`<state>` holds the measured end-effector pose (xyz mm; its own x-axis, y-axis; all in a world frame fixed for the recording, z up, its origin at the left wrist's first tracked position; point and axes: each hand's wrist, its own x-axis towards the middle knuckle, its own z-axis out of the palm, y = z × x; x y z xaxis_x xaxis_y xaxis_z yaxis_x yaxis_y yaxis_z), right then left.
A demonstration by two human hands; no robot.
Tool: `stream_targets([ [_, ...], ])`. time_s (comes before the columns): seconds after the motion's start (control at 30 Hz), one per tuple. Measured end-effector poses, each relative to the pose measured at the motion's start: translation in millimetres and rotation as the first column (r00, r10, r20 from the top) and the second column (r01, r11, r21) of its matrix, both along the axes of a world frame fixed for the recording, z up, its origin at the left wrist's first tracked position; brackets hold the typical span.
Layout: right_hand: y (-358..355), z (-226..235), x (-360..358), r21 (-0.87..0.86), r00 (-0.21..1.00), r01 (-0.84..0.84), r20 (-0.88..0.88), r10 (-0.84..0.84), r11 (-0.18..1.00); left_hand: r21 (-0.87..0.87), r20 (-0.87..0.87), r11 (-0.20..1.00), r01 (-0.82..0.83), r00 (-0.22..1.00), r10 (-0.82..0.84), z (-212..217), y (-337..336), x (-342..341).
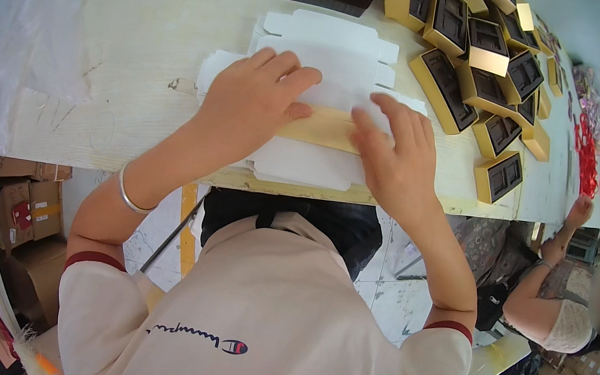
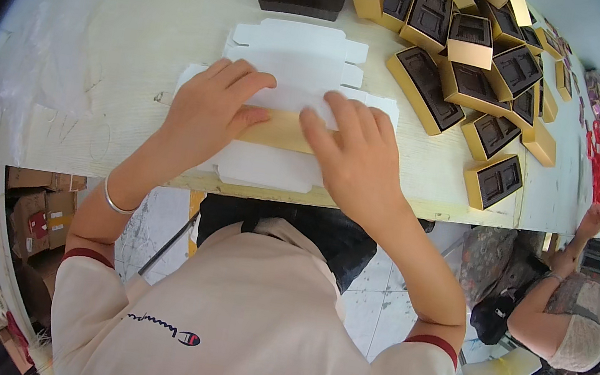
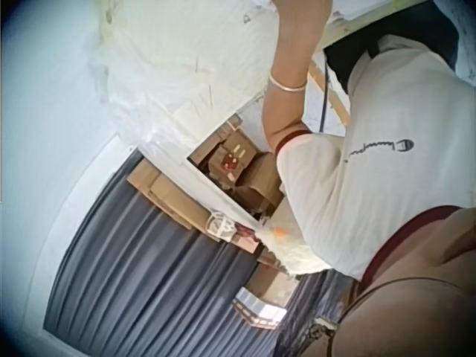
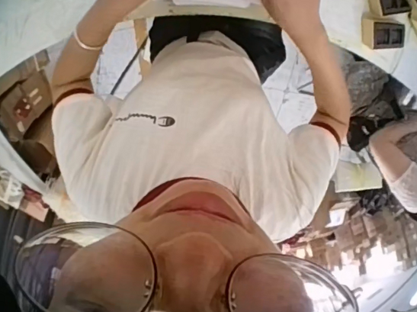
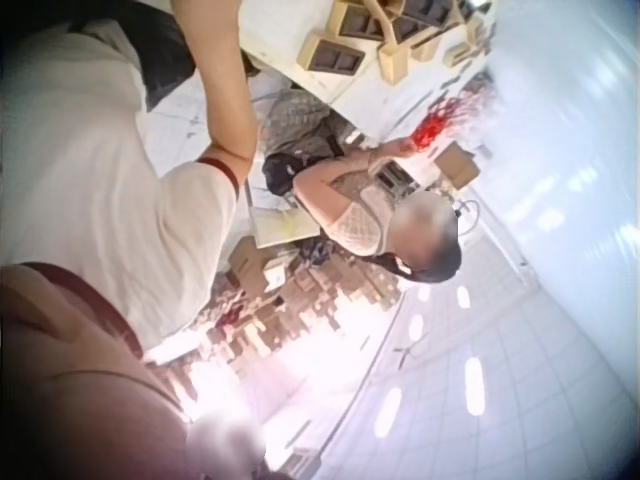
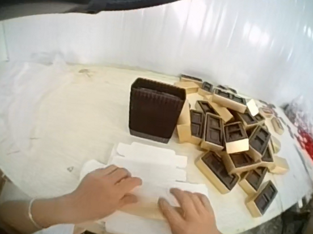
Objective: The person folds flat cardboard pieces into small rectangular boxes and places dark rectangular items inside them. The person repeats this process multiple times, stacking the finished boxes on the table.
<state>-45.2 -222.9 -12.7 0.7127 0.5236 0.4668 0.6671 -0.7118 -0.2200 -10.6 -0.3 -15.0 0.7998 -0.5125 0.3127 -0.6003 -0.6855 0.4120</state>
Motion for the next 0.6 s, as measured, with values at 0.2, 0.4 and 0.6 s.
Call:
stream_targets([
  [0.2,-5.6,-0.7,0.1,-0.250,0.988,-0.142,0.022,0.152,0.958,-0.003,0.041,0.982,0.187,0.982,-0.186,-5.4,7.7,7.0],
  [0.4,-0.7,7.8,9.0,-0.336,0.982,-0.168,0.023,0.186,0.927,-0.007,0.091,0.969,0.246,0.966,-0.244,-3.8,13.6,2.4],
  [0.6,5.4,13.8,41.2,-0.059,0.936,-0.129,-0.338,0.101,0.990,0.060,-0.271,0.997,0.057,0.962,-0.038,6.8,-2.1,20.3],
])
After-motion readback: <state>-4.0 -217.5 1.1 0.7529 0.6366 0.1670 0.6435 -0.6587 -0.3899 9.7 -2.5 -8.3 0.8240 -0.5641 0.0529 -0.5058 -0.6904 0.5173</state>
